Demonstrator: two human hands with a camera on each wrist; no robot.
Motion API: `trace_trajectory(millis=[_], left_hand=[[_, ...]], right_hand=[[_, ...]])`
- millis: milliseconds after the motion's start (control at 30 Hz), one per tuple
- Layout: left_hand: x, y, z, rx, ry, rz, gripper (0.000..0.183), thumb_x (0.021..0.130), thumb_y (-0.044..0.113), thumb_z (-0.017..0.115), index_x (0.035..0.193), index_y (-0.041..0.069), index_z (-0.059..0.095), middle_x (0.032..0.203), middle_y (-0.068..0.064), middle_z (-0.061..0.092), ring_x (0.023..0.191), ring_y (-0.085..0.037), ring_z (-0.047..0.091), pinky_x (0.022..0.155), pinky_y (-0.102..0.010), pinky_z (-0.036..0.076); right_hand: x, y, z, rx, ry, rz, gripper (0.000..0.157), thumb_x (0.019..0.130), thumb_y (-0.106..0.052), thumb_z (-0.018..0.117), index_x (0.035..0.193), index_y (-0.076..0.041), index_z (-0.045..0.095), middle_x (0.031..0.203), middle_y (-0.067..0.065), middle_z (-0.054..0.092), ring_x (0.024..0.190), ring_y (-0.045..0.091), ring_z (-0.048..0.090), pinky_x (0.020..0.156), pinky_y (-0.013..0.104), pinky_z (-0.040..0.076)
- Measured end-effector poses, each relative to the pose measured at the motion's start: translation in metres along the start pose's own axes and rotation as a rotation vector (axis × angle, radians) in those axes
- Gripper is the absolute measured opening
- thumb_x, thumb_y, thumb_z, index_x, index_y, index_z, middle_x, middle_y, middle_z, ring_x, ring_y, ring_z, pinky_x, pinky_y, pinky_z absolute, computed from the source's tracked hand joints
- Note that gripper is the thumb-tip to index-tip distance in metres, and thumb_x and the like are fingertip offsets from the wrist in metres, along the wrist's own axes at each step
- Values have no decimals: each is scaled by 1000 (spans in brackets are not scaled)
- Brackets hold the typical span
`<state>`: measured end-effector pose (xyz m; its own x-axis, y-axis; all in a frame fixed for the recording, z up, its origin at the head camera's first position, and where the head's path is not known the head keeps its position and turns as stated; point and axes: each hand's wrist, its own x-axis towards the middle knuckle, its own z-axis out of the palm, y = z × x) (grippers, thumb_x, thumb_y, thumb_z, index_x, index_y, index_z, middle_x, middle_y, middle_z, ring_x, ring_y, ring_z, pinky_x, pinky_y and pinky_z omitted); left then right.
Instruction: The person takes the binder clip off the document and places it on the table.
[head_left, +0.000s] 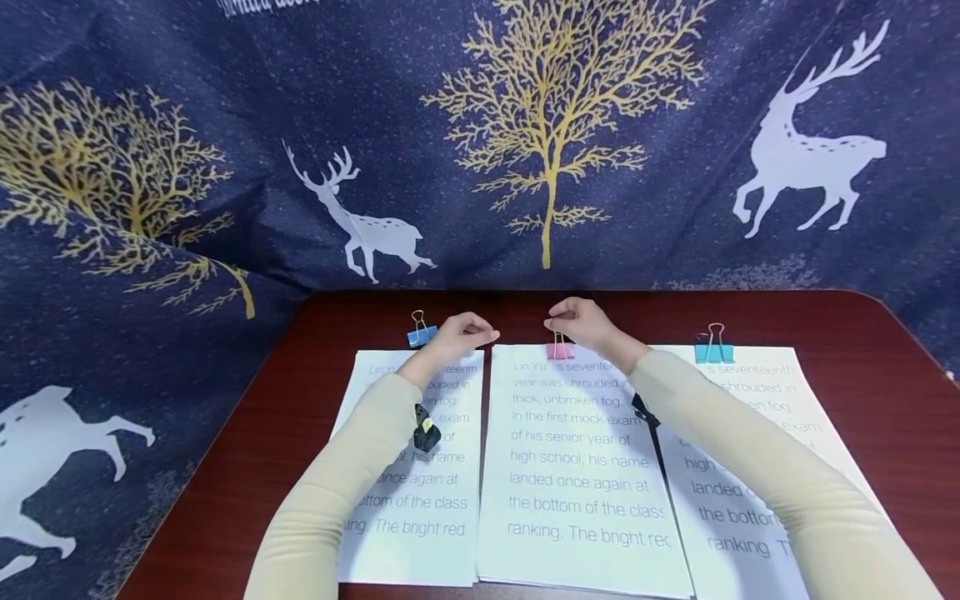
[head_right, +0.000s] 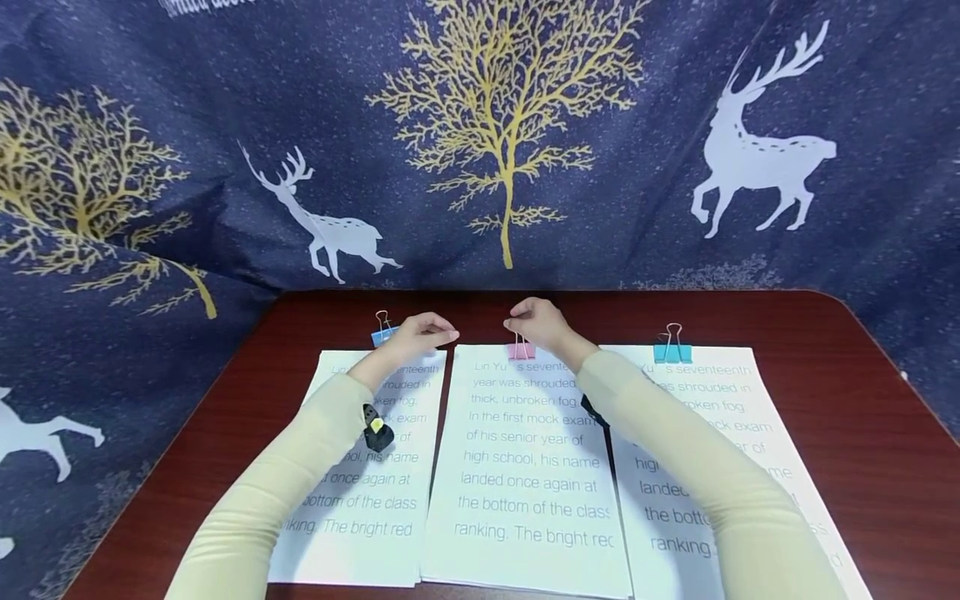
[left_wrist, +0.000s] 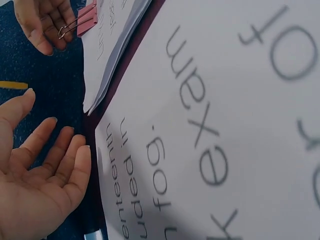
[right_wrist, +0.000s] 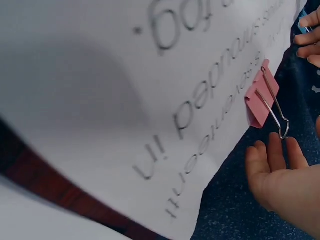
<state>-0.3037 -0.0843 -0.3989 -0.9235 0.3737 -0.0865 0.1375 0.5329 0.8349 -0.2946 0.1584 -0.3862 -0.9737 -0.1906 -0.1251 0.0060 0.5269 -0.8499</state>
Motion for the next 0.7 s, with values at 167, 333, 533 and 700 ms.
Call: trace_trajectory(millis=[167, 333, 533, 700], left_hand=[[3, 3, 6, 35, -16, -19, 28, 90, 29, 59, 106, 6, 59, 108, -11, 60, 98, -21, 55, 82, -31, 50], [5, 3, 9, 95, 0, -38, 29, 90, 32, 58, 105, 8, 60, 107, -9, 60, 95, -20, 56, 83, -31, 48], [8, 4, 13, 112, -34, -18, 26, 91, 29, 56, 106, 7, 60, 108, -10, 61, 95, -21, 55, 84, -33, 46], [8, 7, 17, 91, -73, -36, 23, 92, 24, 55, 106, 7, 61, 108, -10, 62, 92, -19, 57, 81, -29, 48]], right_hand=[[-7, 6, 0, -65, -1, -41, 33, 87, -4, 56, 118, 8, 52, 113, 25, 58, 106, 34, 56, 93, 41, 45], [-9, 12, 3, -142, 4, -65, 29, 82, 3, 60, 111, 7, 57, 108, 25, 62, 104, 34, 57, 91, 41, 46], [-8, 21, 4, -188, 0, -50, 30, 80, 2, 65, 109, 5, 58, 98, 19, 63, 91, 25, 59, 79, 31, 50], [-6, 22, 4, -181, 12, -75, 27, 78, 4, 65, 104, 5, 59, 91, 16, 65, 83, 19, 58, 72, 24, 48]])
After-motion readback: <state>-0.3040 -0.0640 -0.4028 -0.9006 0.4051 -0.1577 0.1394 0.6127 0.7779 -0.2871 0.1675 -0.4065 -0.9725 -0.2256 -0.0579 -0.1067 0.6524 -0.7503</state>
